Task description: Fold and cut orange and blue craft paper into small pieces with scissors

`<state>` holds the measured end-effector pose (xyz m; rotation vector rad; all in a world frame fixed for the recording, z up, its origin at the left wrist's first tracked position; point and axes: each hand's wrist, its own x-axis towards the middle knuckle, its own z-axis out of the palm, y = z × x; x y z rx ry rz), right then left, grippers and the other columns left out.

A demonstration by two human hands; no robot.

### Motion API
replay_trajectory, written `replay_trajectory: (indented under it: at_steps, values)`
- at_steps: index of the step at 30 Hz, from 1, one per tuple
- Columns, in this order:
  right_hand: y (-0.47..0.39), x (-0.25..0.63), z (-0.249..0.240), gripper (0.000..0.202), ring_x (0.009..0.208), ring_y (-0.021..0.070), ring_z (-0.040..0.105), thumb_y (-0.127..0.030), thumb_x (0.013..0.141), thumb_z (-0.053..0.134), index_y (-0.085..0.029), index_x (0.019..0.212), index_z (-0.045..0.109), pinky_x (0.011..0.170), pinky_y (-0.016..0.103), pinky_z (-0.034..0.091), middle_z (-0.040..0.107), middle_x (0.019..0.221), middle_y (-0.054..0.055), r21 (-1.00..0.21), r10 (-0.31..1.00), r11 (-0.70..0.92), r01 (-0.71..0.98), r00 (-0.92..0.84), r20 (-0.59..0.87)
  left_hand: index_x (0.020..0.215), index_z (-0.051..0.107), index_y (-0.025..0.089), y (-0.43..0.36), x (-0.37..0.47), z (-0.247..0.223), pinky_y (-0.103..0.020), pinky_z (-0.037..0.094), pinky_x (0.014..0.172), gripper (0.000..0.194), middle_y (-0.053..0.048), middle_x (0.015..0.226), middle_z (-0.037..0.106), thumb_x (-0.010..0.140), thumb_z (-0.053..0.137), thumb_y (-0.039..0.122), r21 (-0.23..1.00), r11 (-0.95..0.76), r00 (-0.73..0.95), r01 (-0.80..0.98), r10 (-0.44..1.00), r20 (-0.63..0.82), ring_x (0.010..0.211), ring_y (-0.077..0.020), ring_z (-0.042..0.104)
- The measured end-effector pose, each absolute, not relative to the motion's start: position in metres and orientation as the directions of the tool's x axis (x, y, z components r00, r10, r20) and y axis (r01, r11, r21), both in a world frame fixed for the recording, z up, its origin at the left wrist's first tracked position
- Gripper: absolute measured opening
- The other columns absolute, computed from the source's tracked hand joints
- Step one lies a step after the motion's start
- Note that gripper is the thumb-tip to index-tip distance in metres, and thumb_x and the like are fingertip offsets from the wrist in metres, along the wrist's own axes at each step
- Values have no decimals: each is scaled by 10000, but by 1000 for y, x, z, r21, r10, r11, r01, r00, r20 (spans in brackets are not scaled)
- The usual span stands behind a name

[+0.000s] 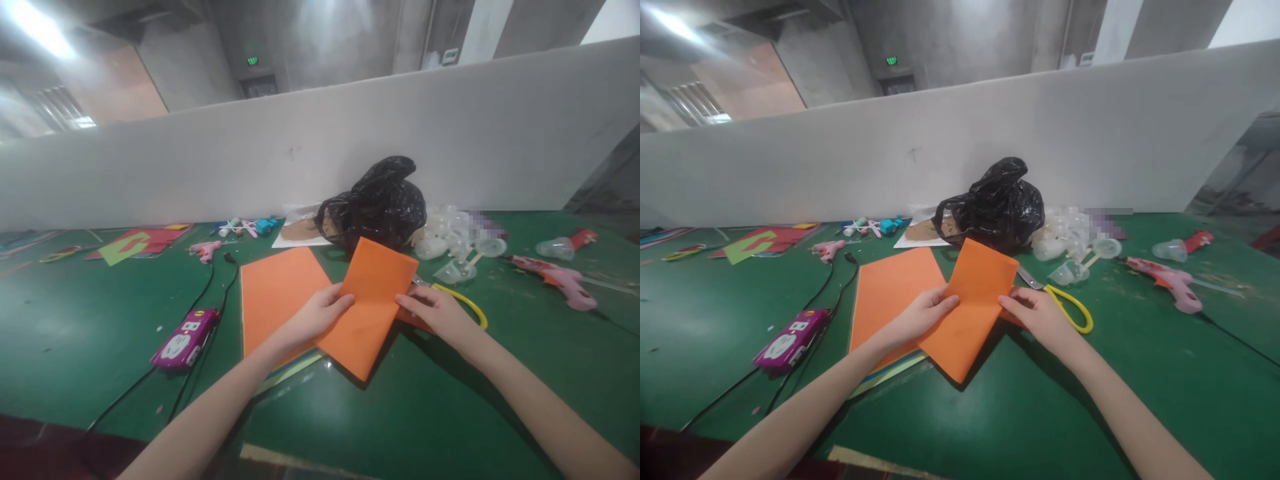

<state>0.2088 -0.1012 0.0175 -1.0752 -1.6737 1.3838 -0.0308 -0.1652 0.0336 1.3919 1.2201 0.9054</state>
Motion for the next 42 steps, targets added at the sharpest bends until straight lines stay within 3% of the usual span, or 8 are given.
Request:
replay_trajectory:
  at_steps: [4, 13, 19, 22, 24, 28, 36, 42]
  values:
    - [-101, 207, 17, 325, 967, 282, 709, -572, 757, 739, -253, 819, 724, 940, 435, 557, 754, 943, 35, -997, 878, 40, 61, -479, 6, 1316, 616, 183, -165, -35, 34, -385, 514, 960, 476, -112, 1319, 669, 956, 557, 488, 975, 60, 286, 212, 951, -120, 1138, -274, 659]
    - [-101, 203, 12, 364, 780, 196, 639, -587, 784, 695, -227, 779, 645, 767, 336, 574, 604, 776, -9, -998, 923, 1, 61, -384, -23, 1242, 638, 182, -170, -33, 42, -394, 513, 958, 405, -109, 1301, 675, 961, 540, 456, 952, 68, 375, 298, 909, -183, 1162, -286, 648]
    - [-107, 204, 18, 343, 845, 221, 617, -556, 831, 658, -216, 789, 662, 783, 345, 538, 632, 833, 23, -989, 889, 93, 118, -458, 29, 1428, 474, 258, -163, -41, 43, -354, 456, 1016, 591, -114, 1503, 500, 933, 548, 572, 954, 61, 181, 294, 976, -118, 1316, -273, 520]
    - [-113, 201, 22, 374, 846, 238, 614, -572, 858, 617, -216, 751, 662, 796, 363, 519, 661, 833, 44, -974, 853, 171, 146, -517, 72, 1301, 554, 233, -160, -45, 44, -311, 487, 896, 530, -92, 1302, 626, 930, 523, 611, 967, 80, 134, 241, 984, -115, 1122, -222, 620]
    - [-116, 199, 23, 385, 861, 244, 618, -583, 862, 608, -220, 746, 659, 799, 359, 509, 672, 845, 50, -971, 849, 182, 156, -523, 76, 1075, 626, 180, -160, -45, 45, -275, 487, 750, 504, -64, 1033, 679, 909, 524, 644, 964, 103, 110, 246, 985, -133, 898, -183, 649]
    - [-116, 199, 18, 433, 826, 230, 604, -635, 860, 595, -221, 743, 646, 751, 334, 485, 649, 811, 36, -958, 859, 192, 212, -508, 60, 736, 574, 169, -162, -40, 47, -253, 389, 561, 502, 5, 678, 581, 895, 529, 643, 938, 125, 56, 324, 987, -151, 599, -128, 536]
    - [-114, 200, 11, 431, 834, 215, 597, -635, 847, 619, -215, 759, 660, 771, 315, 471, 641, 824, 18, -971, 858, 143, 193, -513, 25, 684, 560, 186, -162, -39, 45, -252, 334, 552, 438, 45, 618, 509, 898, 548, 567, 932, 83, 25, 353, 995, -98, 555, -108, 451]
    - [-115, 198, 12, 429, 973, 277, 629, -634, 859, 576, -224, 787, 680, 869, 365, 487, 700, 903, 44, -963, 872, 116, 241, -489, -17, 703, 575, 187, -162, -39, 46, -254, 354, 577, 427, 45, 624, 503, 915, 532, 556, 931, 67, 39, 359, 995, -87, 568, -113, 455]
